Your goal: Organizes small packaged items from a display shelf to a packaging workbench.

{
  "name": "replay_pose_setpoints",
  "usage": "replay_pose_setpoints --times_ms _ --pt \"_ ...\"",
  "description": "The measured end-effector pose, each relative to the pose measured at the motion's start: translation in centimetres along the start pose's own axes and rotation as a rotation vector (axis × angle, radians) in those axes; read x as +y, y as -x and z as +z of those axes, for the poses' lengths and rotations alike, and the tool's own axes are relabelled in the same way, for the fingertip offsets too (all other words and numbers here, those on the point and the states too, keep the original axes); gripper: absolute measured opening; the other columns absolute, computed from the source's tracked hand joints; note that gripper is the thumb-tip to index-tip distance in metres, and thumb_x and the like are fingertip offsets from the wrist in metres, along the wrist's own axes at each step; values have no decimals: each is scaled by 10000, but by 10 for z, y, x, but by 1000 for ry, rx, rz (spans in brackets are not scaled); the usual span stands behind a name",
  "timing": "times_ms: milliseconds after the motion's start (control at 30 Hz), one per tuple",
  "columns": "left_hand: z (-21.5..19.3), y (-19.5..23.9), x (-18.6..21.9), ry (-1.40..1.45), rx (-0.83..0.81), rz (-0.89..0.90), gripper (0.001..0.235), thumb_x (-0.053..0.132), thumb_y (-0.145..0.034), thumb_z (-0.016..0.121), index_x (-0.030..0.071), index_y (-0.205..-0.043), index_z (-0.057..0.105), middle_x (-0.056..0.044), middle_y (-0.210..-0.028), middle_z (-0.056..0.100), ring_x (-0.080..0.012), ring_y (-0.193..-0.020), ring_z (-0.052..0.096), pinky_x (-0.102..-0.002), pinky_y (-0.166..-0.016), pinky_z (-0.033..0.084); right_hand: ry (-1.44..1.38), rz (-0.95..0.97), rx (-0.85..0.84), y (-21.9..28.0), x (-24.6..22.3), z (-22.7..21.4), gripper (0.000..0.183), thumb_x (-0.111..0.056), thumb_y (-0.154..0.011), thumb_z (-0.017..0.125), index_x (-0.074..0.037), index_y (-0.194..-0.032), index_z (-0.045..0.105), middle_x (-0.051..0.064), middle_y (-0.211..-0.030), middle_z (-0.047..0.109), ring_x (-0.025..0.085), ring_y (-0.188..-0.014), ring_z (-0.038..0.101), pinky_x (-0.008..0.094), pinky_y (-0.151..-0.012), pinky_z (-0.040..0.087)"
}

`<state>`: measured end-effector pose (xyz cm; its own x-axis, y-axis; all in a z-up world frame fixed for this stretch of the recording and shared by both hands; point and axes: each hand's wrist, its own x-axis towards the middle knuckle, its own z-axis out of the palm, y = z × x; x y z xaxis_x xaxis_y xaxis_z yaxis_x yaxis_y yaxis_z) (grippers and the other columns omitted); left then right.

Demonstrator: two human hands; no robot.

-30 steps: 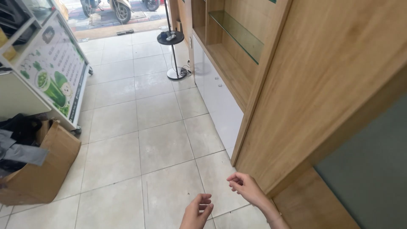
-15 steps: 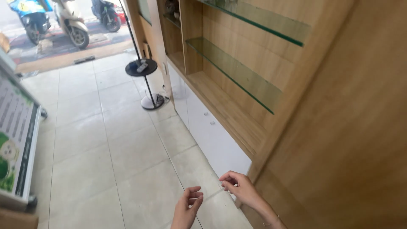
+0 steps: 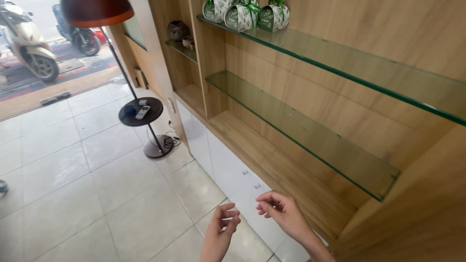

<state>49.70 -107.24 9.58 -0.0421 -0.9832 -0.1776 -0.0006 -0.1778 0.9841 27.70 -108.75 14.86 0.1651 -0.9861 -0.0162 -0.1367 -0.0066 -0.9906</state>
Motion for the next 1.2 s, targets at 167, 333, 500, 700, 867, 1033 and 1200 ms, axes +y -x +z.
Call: replay_pose_setpoints --times_ms 167,333,500,700,867,1033,1200 --pt "-12 -109 31 68 -28 63 430 143 -917 673 128 -1331 556 -63 -1151 729 -153 -946 729 -303 -783 589 -111 -125 78 -96 -10 -13 186 -98 -958 635 -3 -1080 738 72 -902 772 146 -828 747 299 -739 617" --pt "-24 -242 62 67 -91 206 399 110 -900 687 104 -1289 598 -65 -1121 741 -162 -920 734 -296 -762 588 -160 -210 132 -203 -26 -30 202 -81 -961 629 22 -1101 732 89 -897 775 151 -825 742 302 -755 617" --pt "-23 -317 146 -34 -55 311 237 98 -910 706 70 -1145 716 -33 -1064 789 -128 -971 736 -292 -751 590 -119 -374 203 -266 -72 -52 189 -15 -945 631 37 -1090 740 102 -918 771 164 -871 767 325 -796 662" --pt "-23 -371 242 -128 -23 600 238 98 -886 707 68 -1121 728 -53 -1122 757 -149 -1047 762 -301 -805 642 75 -755 487 -302 -128 -58 186 96 -897 672 44 -1050 763 146 -907 801 200 -846 801 329 -771 671" --pt "-18 -424 296 -136 32 886 288 60 -856 723 53 -1143 694 -113 -1235 689 -193 -1040 750 -307 -797 635 346 -1019 721 -332 -178 -55 208 120 -872 688 5 -1037 740 135 -914 797 195 -870 790 311 -802 662" --pt "-6 -503 301 -44 -33 1065 358 46 -824 754 31 -1172 669 -158 -1253 666 -209 -988 769 -303 -770 653 641 -1052 998 -369 -199 -54 211 92 -861 682 -39 -1024 707 98 -950 786 168 -895 752 277 -794 642" --pt "28 -659 224 3 -354 1011 590 129 -728 850 14 -1266 637 -211 -1345 639 -227 -939 801 -333 -706 652 825 -941 1330 -409 -234 -42 242 45 -818 702 -64 -1035 694 107 -1004 752 204 -952 769 319 -867 605"
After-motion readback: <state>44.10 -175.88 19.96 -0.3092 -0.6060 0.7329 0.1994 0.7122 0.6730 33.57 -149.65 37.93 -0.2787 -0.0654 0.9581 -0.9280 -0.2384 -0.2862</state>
